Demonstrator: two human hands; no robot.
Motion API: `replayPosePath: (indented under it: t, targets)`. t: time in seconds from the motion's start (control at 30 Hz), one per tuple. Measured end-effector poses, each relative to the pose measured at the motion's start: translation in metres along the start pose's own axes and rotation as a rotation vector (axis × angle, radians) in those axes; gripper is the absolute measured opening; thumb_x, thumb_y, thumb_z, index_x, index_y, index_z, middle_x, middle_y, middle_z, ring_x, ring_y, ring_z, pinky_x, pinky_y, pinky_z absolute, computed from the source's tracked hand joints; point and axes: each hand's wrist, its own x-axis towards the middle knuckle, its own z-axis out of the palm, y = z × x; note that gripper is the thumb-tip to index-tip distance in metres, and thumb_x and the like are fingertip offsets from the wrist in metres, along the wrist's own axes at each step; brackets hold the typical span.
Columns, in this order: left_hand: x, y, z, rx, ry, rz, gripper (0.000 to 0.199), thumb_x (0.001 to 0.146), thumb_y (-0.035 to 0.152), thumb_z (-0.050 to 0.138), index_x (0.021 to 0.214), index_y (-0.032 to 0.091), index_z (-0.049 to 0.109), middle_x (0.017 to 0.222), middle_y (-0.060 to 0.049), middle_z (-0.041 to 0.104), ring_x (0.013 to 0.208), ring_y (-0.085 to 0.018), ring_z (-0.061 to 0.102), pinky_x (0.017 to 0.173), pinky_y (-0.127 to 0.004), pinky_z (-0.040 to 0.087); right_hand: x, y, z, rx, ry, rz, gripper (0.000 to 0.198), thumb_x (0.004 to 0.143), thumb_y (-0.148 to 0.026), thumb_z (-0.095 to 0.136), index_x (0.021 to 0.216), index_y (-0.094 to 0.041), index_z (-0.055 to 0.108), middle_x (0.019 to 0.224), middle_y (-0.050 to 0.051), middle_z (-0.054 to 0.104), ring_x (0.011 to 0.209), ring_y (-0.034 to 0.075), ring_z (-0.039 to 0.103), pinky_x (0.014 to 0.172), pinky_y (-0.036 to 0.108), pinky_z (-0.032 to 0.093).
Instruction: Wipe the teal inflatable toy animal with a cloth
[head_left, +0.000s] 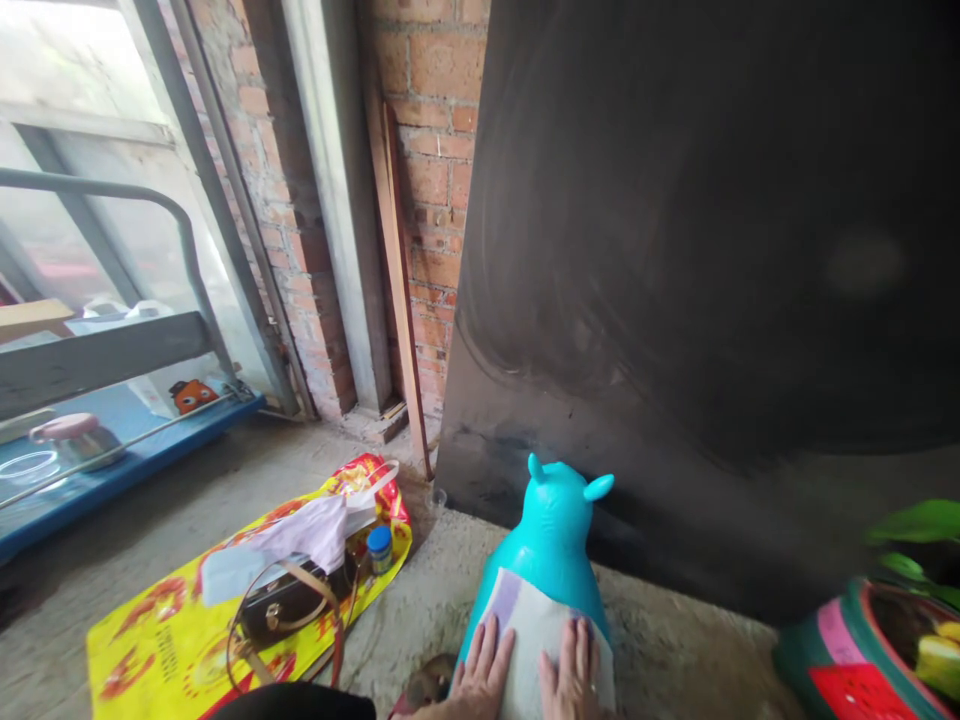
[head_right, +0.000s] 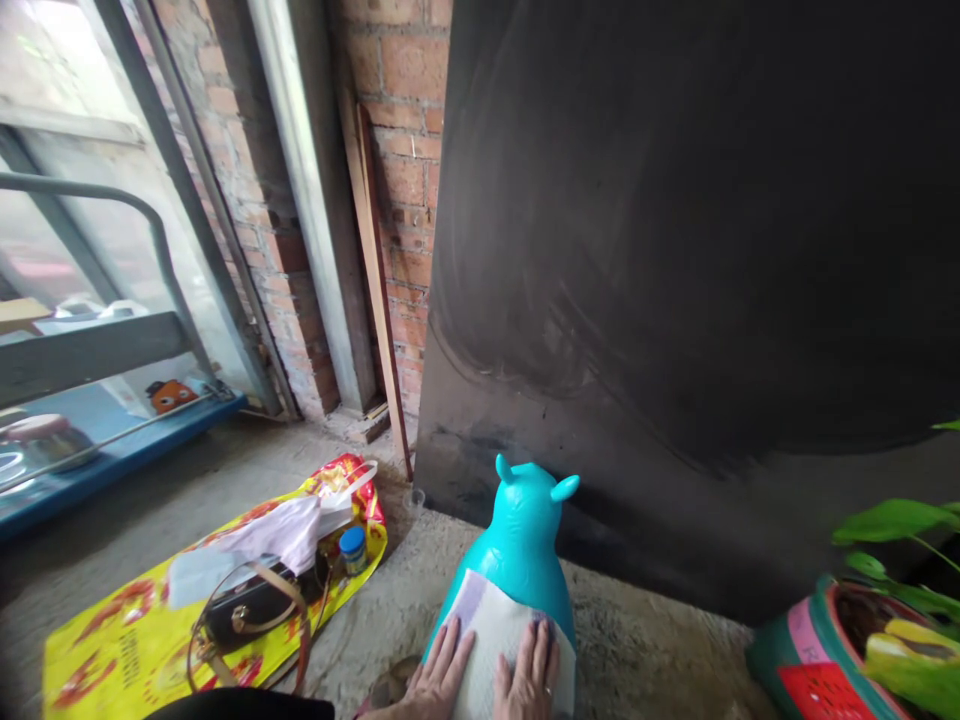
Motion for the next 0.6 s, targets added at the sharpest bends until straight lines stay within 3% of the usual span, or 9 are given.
replayPosePath:
  t: [0.1,0.23,0.3,0.43,0.53,0.6]
  targets:
    - [0.006,0.008,-0.008,0.0,-0.024,-0.061,0.073,0.083,0.045,0.037,0.148,0.028,0.01,0.158,0.0,-0.003,0.146,-0.024,-0.001,0.116,-0.053,0.02,0.028,-0.013,-0.013,-0.003,-0.085,0.025,0.072,0.091,-0.057,0.016,0.143,-0.012,0.035,0.148,0.017,0.035,0.135,0.036,0.034,0.101,0.063,0.036]
    - [0.023,0.009,-0.018,0.005,0.029,0.011,0.111,0.063,0.067,0.058,0.149,0.021,0.005,0.156,-0.009,-0.01,0.144,-0.031,-0.008,0.113,-0.057,0.021,0.054,-0.034,-0.041,-0.019,-0.109,0.045,0.063,0.094,-0.046,0.01,0.148,-0.014,0.022,0.154,0.014,0.023,0.142,0.031,0.02,0.101,0.065,0.034]
    - [0.03,0.007,-0.022,-0.009,0.028,0.042,0.122,0.055,0.073,0.061,0.149,0.023,0.002,0.156,-0.01,-0.013,0.143,-0.031,-0.01,0.112,-0.059,0.02,0.062,-0.041,-0.048,-0.04,-0.114,0.064,0.061,0.095,-0.044,0.009,0.148,-0.017,0.022,0.154,0.013,0.023,0.142,0.031,0.019,0.098,0.066,0.036]
    - [0.033,0.002,-0.025,-0.037,0.033,0.095,0.117,0.058,0.076,0.055,0.149,0.027,-0.001,0.156,-0.006,-0.014,0.142,-0.029,-0.011,0.112,-0.055,0.021,0.063,-0.042,-0.049,-0.057,-0.158,0.074,0.06,0.095,-0.047,0.012,0.148,-0.02,0.023,0.154,0.013,0.023,0.142,0.03,0.02,0.095,0.067,0.038]
    - [0.029,0.002,-0.024,-0.025,0.006,0.078,0.118,0.059,0.075,0.056,0.149,0.024,-0.001,0.156,-0.008,-0.013,0.143,-0.029,-0.01,0.112,-0.054,0.022,0.047,-0.034,-0.043,-0.045,-0.123,0.097,0.058,0.095,-0.046,0.014,0.146,-0.022,0.029,0.153,0.011,0.026,0.14,0.03,0.026,0.098,0.065,0.038]
    - [0.026,0.004,-0.024,-0.002,-0.037,0.054,0.122,0.056,0.071,0.061,0.149,0.022,-0.002,0.157,-0.01,-0.013,0.143,-0.03,-0.009,0.112,-0.054,0.022,0.028,-0.026,-0.039,-0.064,-0.061,0.048,0.056,0.095,-0.042,0.022,0.139,-0.016,0.043,0.148,0.014,0.036,0.136,0.032,0.034,0.102,0.06,0.038]
